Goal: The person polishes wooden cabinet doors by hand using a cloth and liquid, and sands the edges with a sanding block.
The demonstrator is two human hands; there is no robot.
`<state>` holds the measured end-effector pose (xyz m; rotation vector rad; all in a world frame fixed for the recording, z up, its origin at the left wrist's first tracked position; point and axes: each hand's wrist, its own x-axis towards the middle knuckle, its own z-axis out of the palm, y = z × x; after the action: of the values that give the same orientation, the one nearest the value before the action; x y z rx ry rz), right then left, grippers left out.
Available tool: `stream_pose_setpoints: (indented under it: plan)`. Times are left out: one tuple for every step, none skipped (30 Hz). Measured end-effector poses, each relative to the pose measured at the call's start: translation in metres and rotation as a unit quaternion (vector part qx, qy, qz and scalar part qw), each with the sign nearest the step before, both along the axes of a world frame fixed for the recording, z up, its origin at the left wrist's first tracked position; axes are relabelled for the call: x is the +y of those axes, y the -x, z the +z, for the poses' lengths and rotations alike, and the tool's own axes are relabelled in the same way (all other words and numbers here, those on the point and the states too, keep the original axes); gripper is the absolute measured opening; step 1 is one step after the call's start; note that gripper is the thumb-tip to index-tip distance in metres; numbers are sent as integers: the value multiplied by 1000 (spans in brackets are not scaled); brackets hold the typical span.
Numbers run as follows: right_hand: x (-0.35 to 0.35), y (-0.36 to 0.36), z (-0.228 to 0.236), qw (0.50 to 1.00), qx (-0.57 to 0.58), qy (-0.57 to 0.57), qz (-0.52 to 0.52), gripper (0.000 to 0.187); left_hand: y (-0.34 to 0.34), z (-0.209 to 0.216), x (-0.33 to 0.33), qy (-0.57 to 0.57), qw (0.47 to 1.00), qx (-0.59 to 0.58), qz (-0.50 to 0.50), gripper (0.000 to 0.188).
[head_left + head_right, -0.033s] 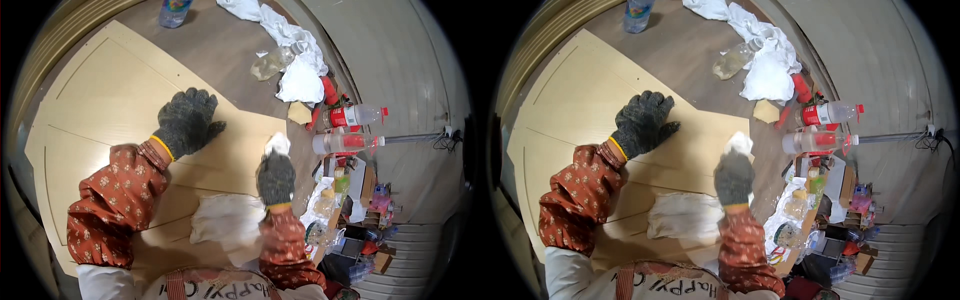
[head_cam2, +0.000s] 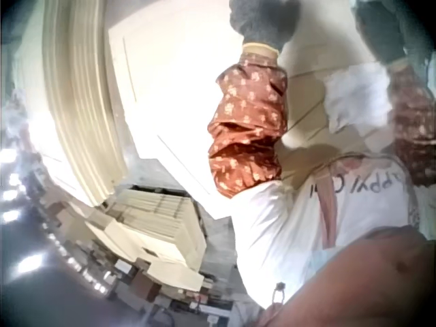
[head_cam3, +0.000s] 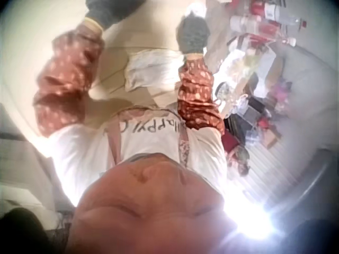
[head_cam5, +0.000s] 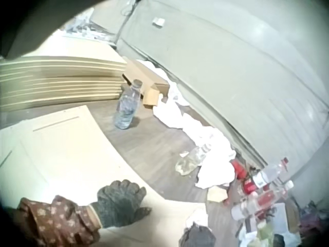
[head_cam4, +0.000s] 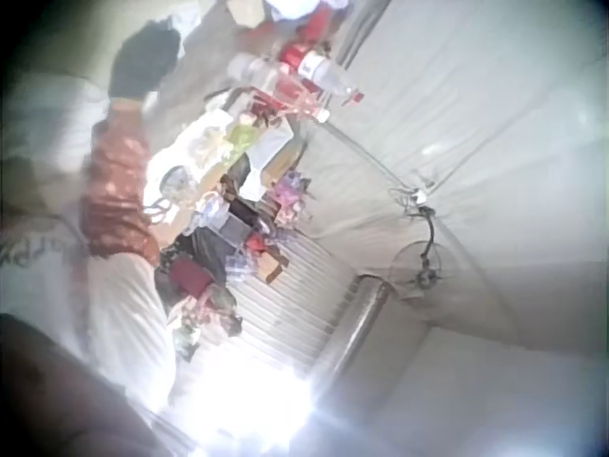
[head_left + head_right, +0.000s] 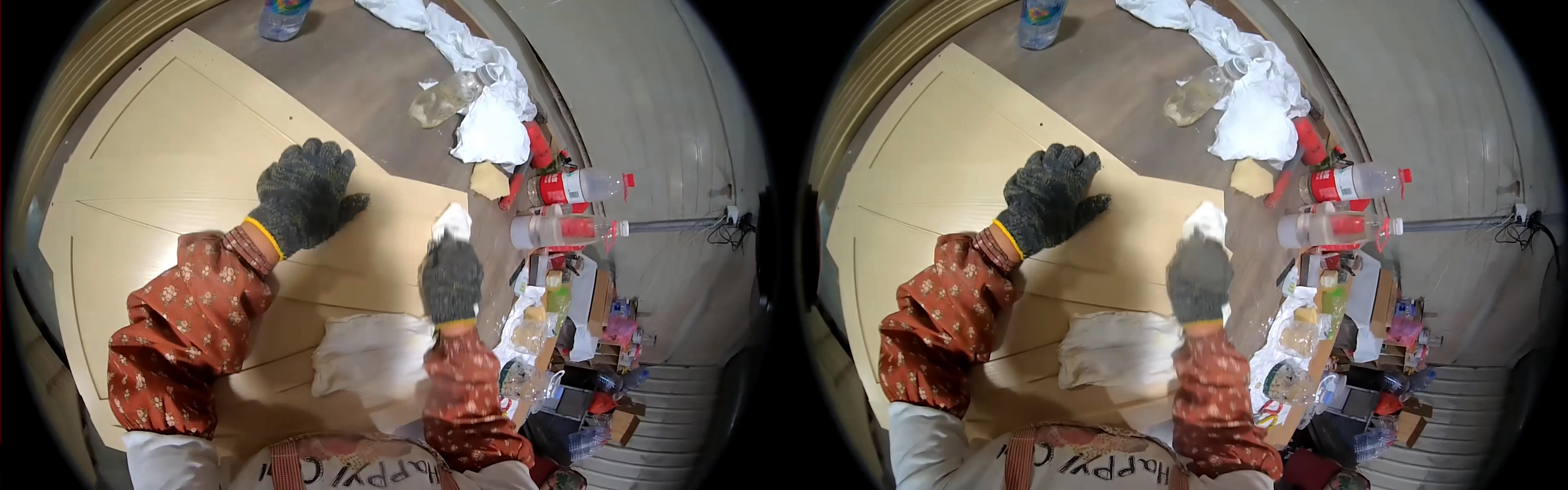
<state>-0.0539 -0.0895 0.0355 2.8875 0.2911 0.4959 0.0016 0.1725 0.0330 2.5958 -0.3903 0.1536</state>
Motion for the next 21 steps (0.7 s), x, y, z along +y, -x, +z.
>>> stream_pose_setpoints:
  plan:
    - [0, -6, -1, 1000, -17, 10, 6, 17, -1, -1, 0, -2, 1000, -15, 1, 44]
    - [1, -10, -1, 998, -27, 50, 40, 18, -2, -1, 1, 3, 1000, -8, 1, 43]
    - [2, -13, -1, 998, -27, 41, 35, 19, -3, -2, 1, 5, 1000, -3, -7, 44]
    - [2, -12, 3, 999, -27, 33, 30, 20, -4, -3, 2, 5, 1000, -7, -7, 44]
    - [3, -12, 5, 999, -18, 32, 28, 20, -4, -4, 1, 0, 1000, -7, -7, 45]
    - [3, -7, 9, 994, 84, 41, -53, 22, -4, -5, 1, 4, 1000, -18, -7, 45]
    - [4, 1, 13, 990, 112, 68, -57, 24, -3, -6, 1, 5, 1000, -25, -4, 46]
    - [4, 5, 16, 995, 85, 37, -46, 23, -3, -7, 1, 7, 1000, -29, -1, 46]
    - [5, 9, 17, 994, 88, 18, -57, 23, -2, -8, 0, 10, 999, -34, 4, 47]
    - [6, 9, 16, 997, 72, -2, -36, 23, -1, -9, 0, 11, 999, -39, 6, 47]
    - [6, 7, 14, 998, 54, -24, -18, 22, -1, -10, 0, 8, 999, -41, 8, 47]
    - [7, 3, 12, 997, 34, -65, 3, 22, -1, -10, 0, 15, 999, -50, 6, 46]
    - [6, -7, 9, 1000, -6, -10, 15, 20, -1, -10, 0, 15, 999, -48, 2, 46]
    - [5, -14, 6, 1000, 13, 12, -4, 19, -1, -10, 1, 15, 999, -47, 1, 46]
    - [1, -20, 6, 999, -22, 33, 26, 17, -2, -9, 1, 19, 998, -57, 1, 46]
    - [-3, -22, 9, 999, 18, 33, 17, 17, -2, -9, 1, 19, 999, -51, 1, 46]
    - [-9, -22, 15, 998, 51, 38, 21, 17, -1, -8, 1, 23, 998, -54, 2, 46]
    - [-15, -17, 23, 993, 101, 55, 8, 16, -1, -7, 1, 22, 999, -41, 1, 46]
    - [-25, -7, 40, 974, 166, 136, 68, 16, -1, -7, 1, 21, 999, -48, 1, 47]
    - [-33, 8, 59, 974, 176, 98, 99, 16, -1, -6, 1, 15, 999, -34, -2, 49]
    - [-37, 17, 73, 967, 211, 101, 101, 16, -1, -6, 1, 10, 1000, -24, -3, 50]
